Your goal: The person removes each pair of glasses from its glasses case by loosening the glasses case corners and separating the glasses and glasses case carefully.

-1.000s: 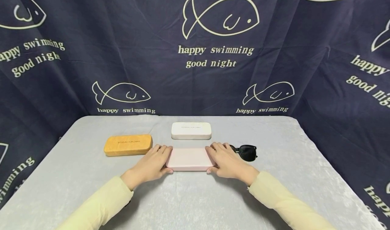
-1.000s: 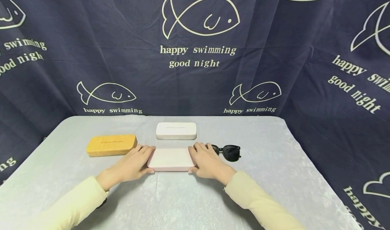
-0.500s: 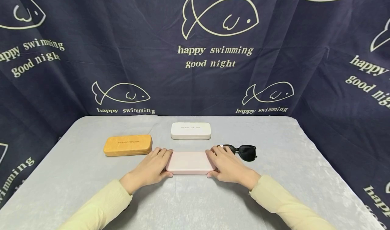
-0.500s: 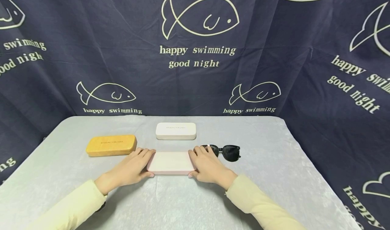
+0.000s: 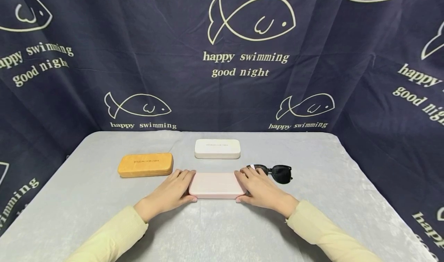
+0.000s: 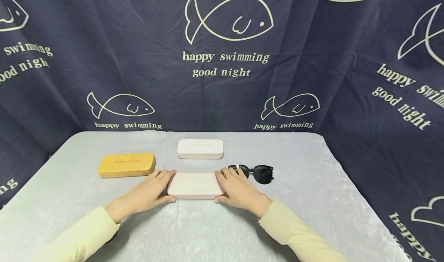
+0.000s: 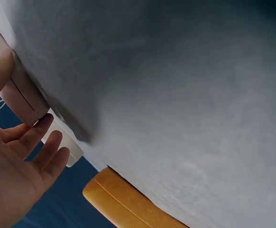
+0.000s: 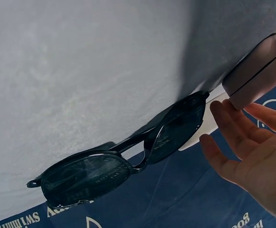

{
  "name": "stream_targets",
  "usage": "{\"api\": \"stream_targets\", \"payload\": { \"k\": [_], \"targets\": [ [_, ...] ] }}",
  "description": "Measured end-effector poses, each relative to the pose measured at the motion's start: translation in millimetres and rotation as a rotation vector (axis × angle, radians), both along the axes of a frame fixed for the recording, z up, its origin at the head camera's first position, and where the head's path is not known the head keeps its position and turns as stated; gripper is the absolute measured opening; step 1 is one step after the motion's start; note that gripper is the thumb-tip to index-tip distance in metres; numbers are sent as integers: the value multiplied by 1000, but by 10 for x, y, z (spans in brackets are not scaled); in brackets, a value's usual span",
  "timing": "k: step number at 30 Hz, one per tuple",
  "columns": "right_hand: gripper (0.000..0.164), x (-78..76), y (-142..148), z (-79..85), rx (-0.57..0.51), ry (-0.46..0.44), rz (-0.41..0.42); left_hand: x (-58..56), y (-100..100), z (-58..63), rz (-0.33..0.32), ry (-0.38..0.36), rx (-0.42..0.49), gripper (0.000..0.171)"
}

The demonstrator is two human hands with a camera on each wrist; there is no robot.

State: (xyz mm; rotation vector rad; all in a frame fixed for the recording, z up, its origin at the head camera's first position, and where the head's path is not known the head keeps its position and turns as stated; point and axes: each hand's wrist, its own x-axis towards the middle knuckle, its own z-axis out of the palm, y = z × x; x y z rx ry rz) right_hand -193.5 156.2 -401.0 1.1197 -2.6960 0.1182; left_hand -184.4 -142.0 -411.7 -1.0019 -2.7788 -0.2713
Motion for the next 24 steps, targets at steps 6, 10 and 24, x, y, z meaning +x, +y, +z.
{"api": "stream_targets", "payload": {
  "k": [6,10,24],
  "targets": [
    [73,21,7,-6,-15,5,21,5,-7,4,-12,7,21,73],
    [68,15,8,-26,-42,27,58,7,-11,-5,-12,-2,31,73],
    [63,5,5,-22,-63,-6,87,-3,-9,-18,-14,-23,40,73]
  ]
}}
